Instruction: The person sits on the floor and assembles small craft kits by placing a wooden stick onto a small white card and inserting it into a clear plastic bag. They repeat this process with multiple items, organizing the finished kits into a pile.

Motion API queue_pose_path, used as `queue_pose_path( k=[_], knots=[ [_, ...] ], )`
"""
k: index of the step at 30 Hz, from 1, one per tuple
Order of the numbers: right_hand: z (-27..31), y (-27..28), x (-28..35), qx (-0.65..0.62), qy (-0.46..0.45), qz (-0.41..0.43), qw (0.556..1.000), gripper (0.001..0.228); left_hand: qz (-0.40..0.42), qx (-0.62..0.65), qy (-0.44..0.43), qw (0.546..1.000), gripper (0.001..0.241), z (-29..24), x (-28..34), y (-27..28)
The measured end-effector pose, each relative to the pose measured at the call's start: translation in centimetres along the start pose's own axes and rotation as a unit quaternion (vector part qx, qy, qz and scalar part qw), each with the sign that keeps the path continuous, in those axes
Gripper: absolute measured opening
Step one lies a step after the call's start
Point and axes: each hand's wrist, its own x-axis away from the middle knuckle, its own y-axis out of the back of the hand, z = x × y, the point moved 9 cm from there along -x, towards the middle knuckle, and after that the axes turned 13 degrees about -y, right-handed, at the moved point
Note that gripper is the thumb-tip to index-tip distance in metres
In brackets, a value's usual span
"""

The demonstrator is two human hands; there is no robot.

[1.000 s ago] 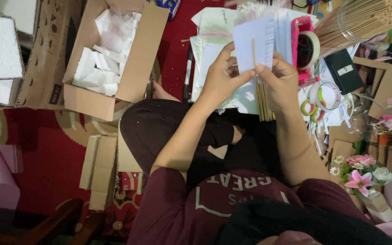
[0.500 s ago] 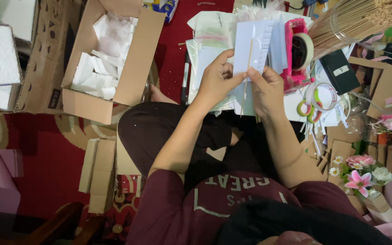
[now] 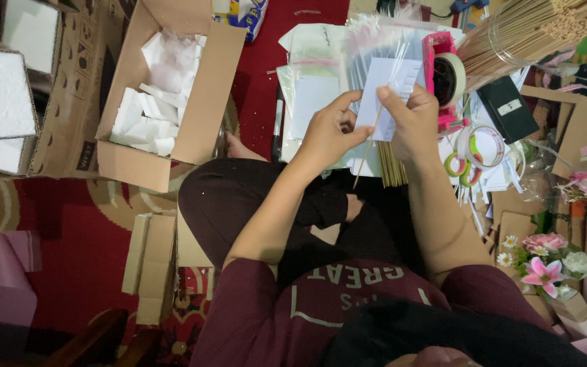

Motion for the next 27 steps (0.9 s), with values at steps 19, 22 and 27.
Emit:
queue_pose_path(
  k=[19,22,27],
  knots=[
    [-0.2,5.4,12.0,0.379,0.154,0.032,0.912,0.019,-0.26,0.065,0.042,0.962,0.017,-2.1,7.8,-3.2],
    [0.7,6.7,12.0,0.396,0.194,0.015,0.897,0.017,-0.233,0.009,0.041,0.972,0.019,-3.8,6.2,-4.4],
    [4.1,7.9,11.5,0.372,0.201,-0.006,0.906,0.024,-0.214,0.068,0.026,0.974,0.018,-6.7,2.9,-5.7]
  ],
)
